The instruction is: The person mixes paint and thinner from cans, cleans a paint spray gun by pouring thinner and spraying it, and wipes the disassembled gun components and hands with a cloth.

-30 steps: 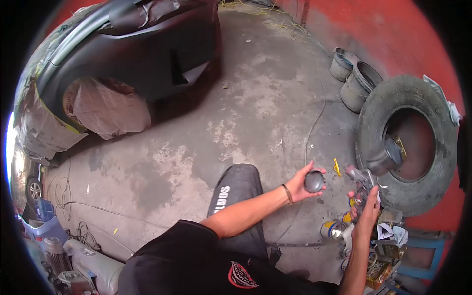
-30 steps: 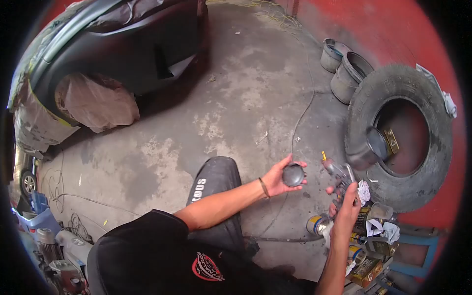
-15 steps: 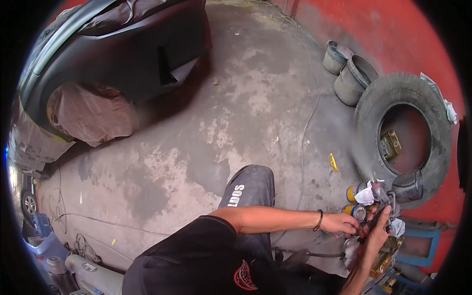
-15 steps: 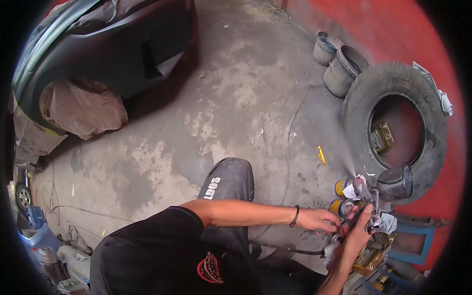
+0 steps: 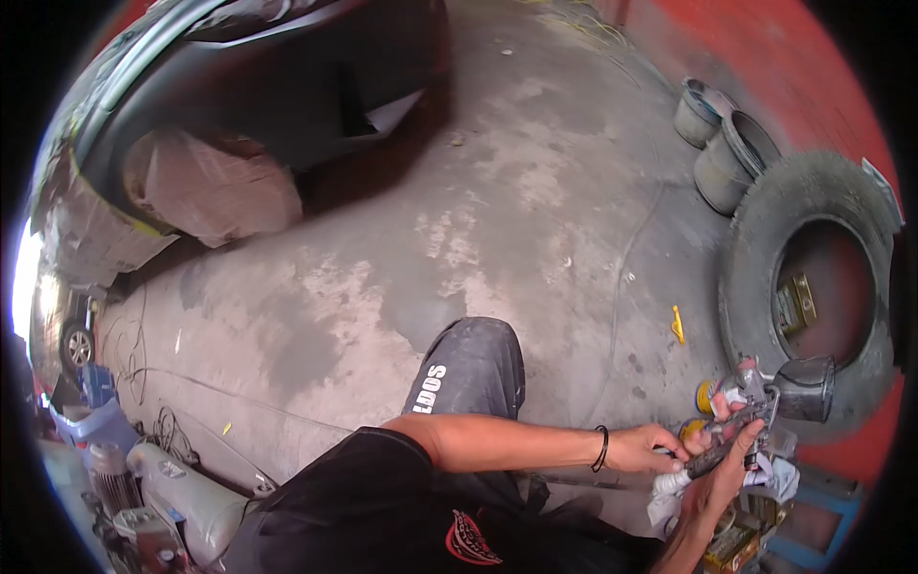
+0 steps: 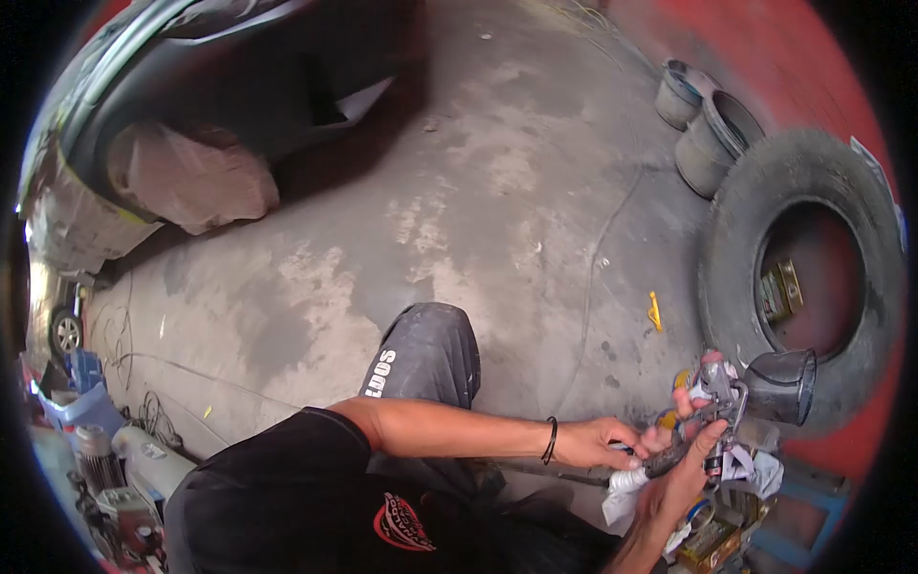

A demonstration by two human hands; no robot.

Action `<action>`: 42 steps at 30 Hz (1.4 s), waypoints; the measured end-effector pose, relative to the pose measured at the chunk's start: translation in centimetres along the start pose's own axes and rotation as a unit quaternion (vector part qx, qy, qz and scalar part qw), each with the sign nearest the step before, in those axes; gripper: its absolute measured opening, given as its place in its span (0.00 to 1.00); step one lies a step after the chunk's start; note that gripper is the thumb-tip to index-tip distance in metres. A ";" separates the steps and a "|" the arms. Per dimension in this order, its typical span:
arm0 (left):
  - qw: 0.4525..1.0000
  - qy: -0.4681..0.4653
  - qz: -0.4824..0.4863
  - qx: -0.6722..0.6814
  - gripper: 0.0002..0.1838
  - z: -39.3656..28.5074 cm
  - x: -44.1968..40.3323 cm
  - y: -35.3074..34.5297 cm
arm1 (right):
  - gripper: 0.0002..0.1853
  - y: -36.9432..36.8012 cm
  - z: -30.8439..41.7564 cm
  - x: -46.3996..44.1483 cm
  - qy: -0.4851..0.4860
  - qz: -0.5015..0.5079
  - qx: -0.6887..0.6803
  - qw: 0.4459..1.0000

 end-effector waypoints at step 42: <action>0.929 0.091 -0.269 0.235 0.26 -3.6 1.3 12.8 | 0.36 2.3 -1.4 -0.8 0.013 0.003 -0.004 1.000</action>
Point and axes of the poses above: each hand's wrist, its own x-axis away from the middle knuckle, its own y-axis out of the back of the hand, z = x × y, the point moved 6 cm from there along -x, towards the middle knuckle, and after that the axes turned 12 degrees about y, right-handed, at the moved point
